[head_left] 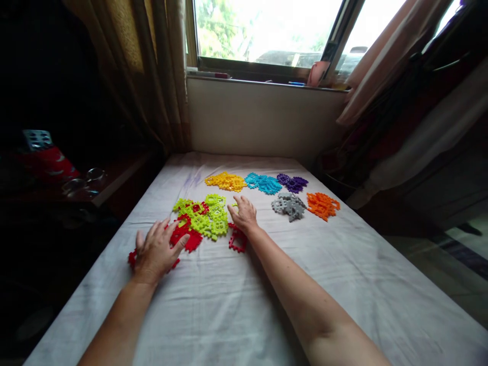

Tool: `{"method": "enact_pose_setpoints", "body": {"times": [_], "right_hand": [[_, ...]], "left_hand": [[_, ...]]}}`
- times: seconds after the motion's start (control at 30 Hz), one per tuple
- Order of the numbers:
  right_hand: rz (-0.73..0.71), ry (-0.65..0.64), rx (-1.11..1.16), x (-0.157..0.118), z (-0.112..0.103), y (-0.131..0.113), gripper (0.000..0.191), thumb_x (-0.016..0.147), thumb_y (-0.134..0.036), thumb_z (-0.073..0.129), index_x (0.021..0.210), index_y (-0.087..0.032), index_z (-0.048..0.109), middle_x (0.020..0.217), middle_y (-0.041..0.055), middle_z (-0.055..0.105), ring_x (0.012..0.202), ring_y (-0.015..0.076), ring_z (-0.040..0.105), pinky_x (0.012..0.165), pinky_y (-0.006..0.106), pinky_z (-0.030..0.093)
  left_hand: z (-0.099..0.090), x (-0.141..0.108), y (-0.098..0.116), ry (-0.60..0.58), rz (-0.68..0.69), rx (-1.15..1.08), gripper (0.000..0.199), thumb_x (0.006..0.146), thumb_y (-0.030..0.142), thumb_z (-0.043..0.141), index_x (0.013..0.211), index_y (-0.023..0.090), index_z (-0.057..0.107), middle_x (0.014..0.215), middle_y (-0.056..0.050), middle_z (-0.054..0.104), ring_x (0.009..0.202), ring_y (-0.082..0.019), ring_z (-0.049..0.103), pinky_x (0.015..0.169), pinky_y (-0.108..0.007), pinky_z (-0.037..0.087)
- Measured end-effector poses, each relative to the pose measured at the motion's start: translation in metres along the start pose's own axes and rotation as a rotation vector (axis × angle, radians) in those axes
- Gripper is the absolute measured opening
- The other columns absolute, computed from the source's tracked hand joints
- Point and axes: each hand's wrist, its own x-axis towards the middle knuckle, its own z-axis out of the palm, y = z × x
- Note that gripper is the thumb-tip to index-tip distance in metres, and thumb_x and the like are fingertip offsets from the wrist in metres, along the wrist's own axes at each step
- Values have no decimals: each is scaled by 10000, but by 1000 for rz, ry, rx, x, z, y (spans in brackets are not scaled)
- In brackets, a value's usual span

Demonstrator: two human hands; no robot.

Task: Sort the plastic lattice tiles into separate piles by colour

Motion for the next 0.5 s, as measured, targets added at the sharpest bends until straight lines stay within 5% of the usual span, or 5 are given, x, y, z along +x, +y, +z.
{"method": "enact_pose_setpoints", "body": {"times": [0.17, 0.33, 0.5], "right_hand": [[40, -125, -24, 23, 19, -22, 454, 966, -480, 493, 1361, -270, 567, 1414, 130, 569, 1334, 301, 474, 1116, 589, 286], [-179, -187, 105, 14, 33, -43, 408, 980, -426, 504, 1328, -233, 596, 1386, 102, 612, 1305, 231, 538, 1115, 439, 376], [-145, -72, 227, -7, 6, -11, 316, 944, -350, 545, 1195, -215, 681, 1227, 98, 708, 1109, 213, 660, 957, 356, 513]], "left_hand": [[7, -1, -32, 14, -227, 19, 577, 891, 664, 435, 1186, 227, 670, 1312, -212, 633, 1209, -420, 569, 1008, -740, 343], [12, 4, -24, 57, -125, -185, 566, 920, 591, 424, 1231, 171, 641, 1344, -186, 615, 1243, -321, 583, 1056, -481, 465], [3, 11, -16, 203, -51, -347, 435, 959, 485, 428, 1194, 190, 645, 1298, -136, 652, 1208, -249, 613, 1065, -403, 469]]}}
